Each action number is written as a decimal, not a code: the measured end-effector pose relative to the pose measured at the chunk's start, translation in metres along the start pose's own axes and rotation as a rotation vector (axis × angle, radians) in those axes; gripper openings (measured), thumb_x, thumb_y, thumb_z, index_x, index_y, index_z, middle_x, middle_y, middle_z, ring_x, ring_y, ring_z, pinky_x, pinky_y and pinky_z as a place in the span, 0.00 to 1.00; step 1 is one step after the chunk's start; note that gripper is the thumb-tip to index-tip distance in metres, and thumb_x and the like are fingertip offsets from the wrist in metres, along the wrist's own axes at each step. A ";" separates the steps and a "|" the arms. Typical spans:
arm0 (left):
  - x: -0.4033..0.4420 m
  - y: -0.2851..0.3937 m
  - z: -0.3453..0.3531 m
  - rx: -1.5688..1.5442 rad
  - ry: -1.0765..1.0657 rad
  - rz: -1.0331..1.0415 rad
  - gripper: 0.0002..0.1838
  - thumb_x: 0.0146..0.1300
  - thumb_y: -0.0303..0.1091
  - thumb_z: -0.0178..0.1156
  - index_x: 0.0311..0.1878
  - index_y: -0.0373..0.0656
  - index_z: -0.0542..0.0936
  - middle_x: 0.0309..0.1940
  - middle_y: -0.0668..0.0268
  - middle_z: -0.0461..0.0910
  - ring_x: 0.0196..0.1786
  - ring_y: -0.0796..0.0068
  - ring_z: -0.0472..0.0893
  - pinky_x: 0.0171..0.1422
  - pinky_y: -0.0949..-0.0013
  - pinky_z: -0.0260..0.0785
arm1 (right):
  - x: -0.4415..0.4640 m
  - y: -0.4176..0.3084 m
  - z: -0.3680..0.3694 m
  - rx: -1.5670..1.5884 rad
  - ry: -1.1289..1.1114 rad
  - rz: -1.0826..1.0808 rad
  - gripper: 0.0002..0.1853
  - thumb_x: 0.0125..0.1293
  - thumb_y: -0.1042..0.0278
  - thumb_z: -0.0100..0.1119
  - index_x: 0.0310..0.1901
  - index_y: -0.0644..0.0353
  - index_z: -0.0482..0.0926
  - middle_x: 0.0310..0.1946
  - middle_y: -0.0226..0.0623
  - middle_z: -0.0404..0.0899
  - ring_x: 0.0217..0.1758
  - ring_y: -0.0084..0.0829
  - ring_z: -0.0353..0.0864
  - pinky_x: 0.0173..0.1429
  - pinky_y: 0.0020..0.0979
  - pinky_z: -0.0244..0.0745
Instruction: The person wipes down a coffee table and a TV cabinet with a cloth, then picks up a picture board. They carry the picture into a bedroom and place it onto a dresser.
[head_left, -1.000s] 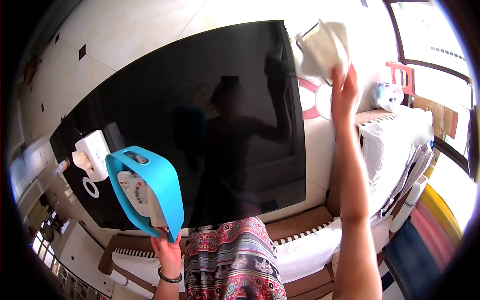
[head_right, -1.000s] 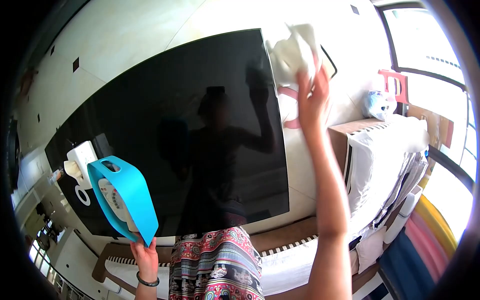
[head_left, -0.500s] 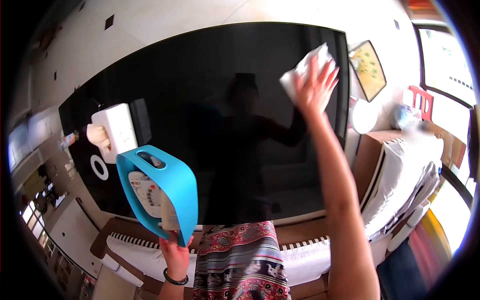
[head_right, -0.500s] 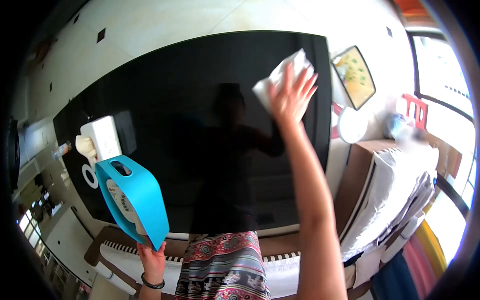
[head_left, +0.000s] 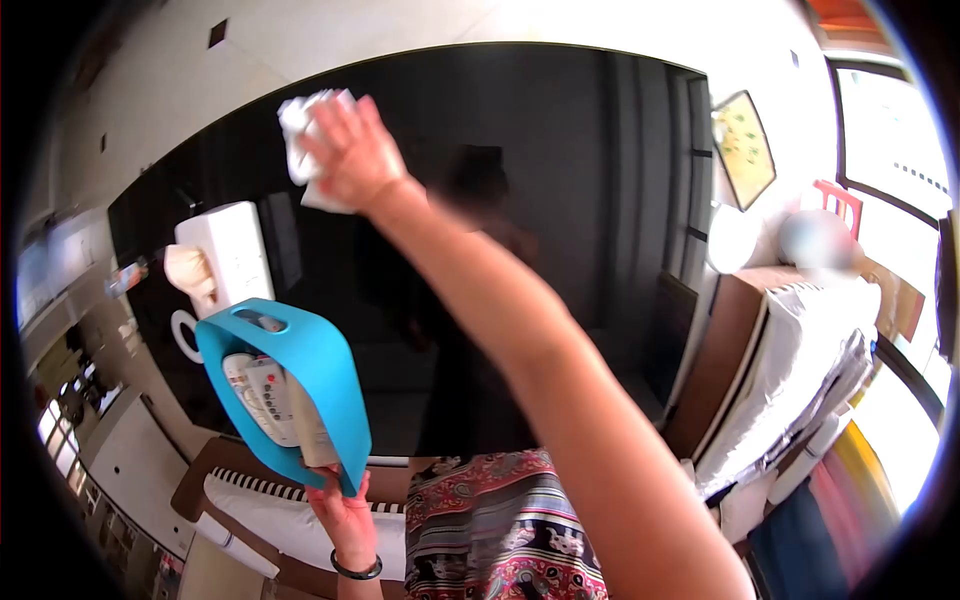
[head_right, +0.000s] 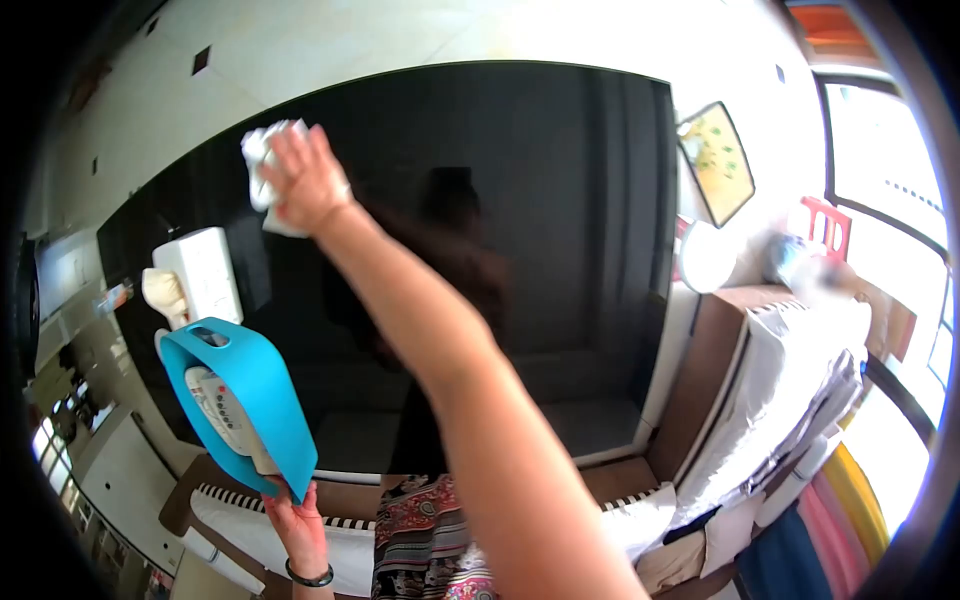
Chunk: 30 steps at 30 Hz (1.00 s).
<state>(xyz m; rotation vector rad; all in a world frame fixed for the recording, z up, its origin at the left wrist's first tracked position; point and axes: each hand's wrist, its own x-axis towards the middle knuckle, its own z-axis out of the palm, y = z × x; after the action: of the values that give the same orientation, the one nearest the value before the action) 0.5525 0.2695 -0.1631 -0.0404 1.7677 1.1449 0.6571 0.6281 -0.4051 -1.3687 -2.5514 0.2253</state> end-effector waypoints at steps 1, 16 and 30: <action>0.001 -0.002 0.002 -0.006 -0.033 0.010 0.19 0.70 0.34 0.55 0.62 0.45 0.67 0.55 0.64 0.76 0.52 0.73 0.79 0.54 0.67 0.78 | -0.012 0.044 -0.018 -0.025 0.127 0.086 0.34 0.57 0.46 0.60 0.68 0.35 0.67 0.72 0.37 0.57 0.76 0.47 0.53 0.74 0.59 0.50; 0.012 -0.013 0.103 0.186 -0.400 -0.044 0.15 0.73 0.35 0.52 0.59 0.45 0.70 0.51 0.69 0.77 0.49 0.78 0.79 0.56 0.67 0.77 | -0.561 0.153 -0.135 -0.333 0.036 1.022 0.37 0.58 0.64 0.56 0.72 0.48 0.63 0.72 0.53 0.55 0.76 0.55 0.52 0.74 0.57 0.49; -0.005 0.034 0.134 0.401 -0.223 0.124 0.15 0.71 0.33 0.51 0.58 0.43 0.70 0.50 0.68 0.77 0.44 0.78 0.79 0.50 0.67 0.77 | -0.317 -0.190 -0.045 0.368 -0.114 0.392 0.32 0.65 0.62 0.50 0.72 0.45 0.62 0.77 0.34 0.50 0.76 0.39 0.54 0.72 0.44 0.56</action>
<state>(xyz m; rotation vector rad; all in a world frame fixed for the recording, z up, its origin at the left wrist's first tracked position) 0.6326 0.3804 -0.1450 0.4263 1.7838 0.8255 0.6878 0.2598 -0.3579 -1.7191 -2.1489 0.8168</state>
